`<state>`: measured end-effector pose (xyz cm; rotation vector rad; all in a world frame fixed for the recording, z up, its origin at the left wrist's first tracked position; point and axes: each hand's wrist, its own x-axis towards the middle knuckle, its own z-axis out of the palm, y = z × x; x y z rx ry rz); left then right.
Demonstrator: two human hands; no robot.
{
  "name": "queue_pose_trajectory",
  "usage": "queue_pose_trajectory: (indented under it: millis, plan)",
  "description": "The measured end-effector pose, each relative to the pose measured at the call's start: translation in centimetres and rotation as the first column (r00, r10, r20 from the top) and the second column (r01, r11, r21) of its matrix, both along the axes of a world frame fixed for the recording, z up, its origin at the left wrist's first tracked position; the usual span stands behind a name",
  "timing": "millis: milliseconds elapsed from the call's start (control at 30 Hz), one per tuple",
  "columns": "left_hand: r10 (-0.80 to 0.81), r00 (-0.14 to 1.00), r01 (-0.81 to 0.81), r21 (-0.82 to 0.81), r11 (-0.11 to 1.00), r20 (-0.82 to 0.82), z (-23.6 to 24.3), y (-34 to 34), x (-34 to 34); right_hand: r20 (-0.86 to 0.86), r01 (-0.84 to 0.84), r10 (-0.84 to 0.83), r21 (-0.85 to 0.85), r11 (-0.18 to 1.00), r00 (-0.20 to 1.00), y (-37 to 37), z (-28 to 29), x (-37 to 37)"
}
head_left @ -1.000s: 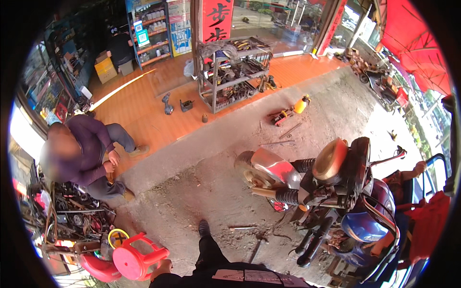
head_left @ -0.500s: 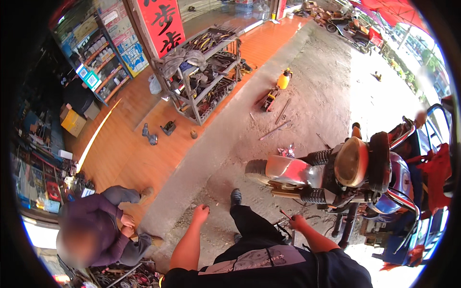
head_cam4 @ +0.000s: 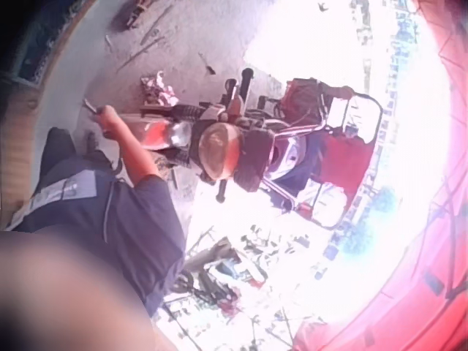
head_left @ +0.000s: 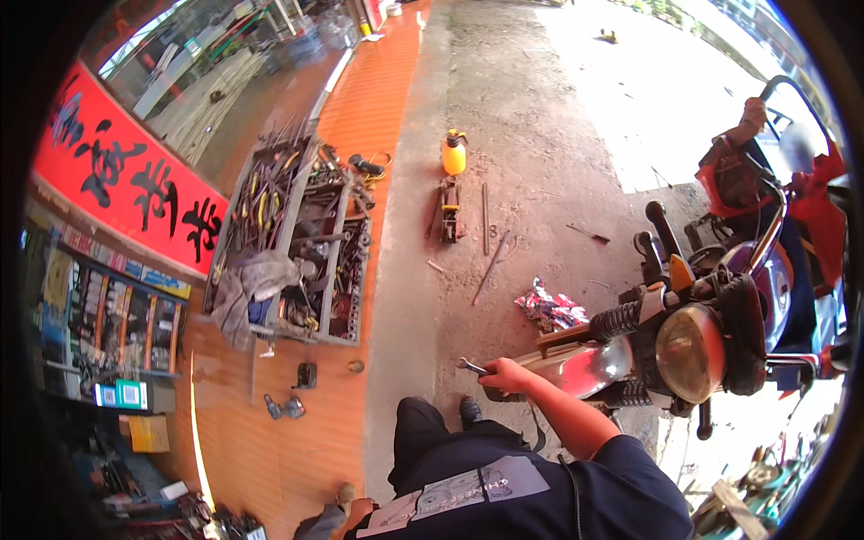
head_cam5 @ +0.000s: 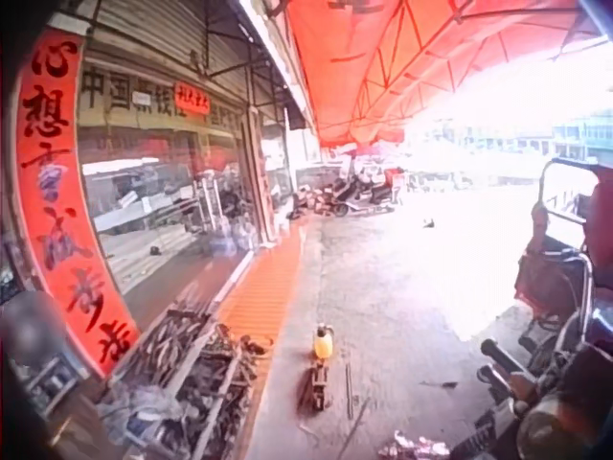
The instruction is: The person works on a blue motorcycle in a workshop, manipulating wires and components under the fuel tank area. They adjust parts near the engine and handle the fuel tank, then return to the engine area to continue working on the wiring.
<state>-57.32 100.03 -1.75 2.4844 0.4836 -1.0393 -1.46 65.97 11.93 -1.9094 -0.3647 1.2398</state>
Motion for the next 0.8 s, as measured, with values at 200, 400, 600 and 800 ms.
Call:
queue_pose_trajectory:
  millis: [200, 400, 600, 800]
  plan:
    - [0.779, 0.57, -0.807, -0.361, 0.468, -0.263, 3.1, 13.0, 32.1, -0.091, 0.464, -0.522, -0.349, 0.815, 0.848, -0.5, -7.8, 5.5]
    - [0.597, 0.802, -0.566, -0.344, 0.749, -0.02, 8.0, 22.9, 67.3, 0.227, 0.88, -0.961, -0.473, 0.035, 0.16, -8.4, -10.2, -4.1]
    - [0.382, 0.912, -0.324, -0.314, 0.892, 0.146, 9.1, 20.7, 94.1, -0.113, 0.839, -0.987, -0.543, -0.035, -0.114, -5.8, -10.6, -9.6]
    - [0.271, 0.962, -0.237, -0.389, 0.89, 0.032, 2.2, 5.2, 107.4, 0.099, 0.624, -0.735, -0.61, 0.487, 0.671, -6.7, -18.1, 4.2]
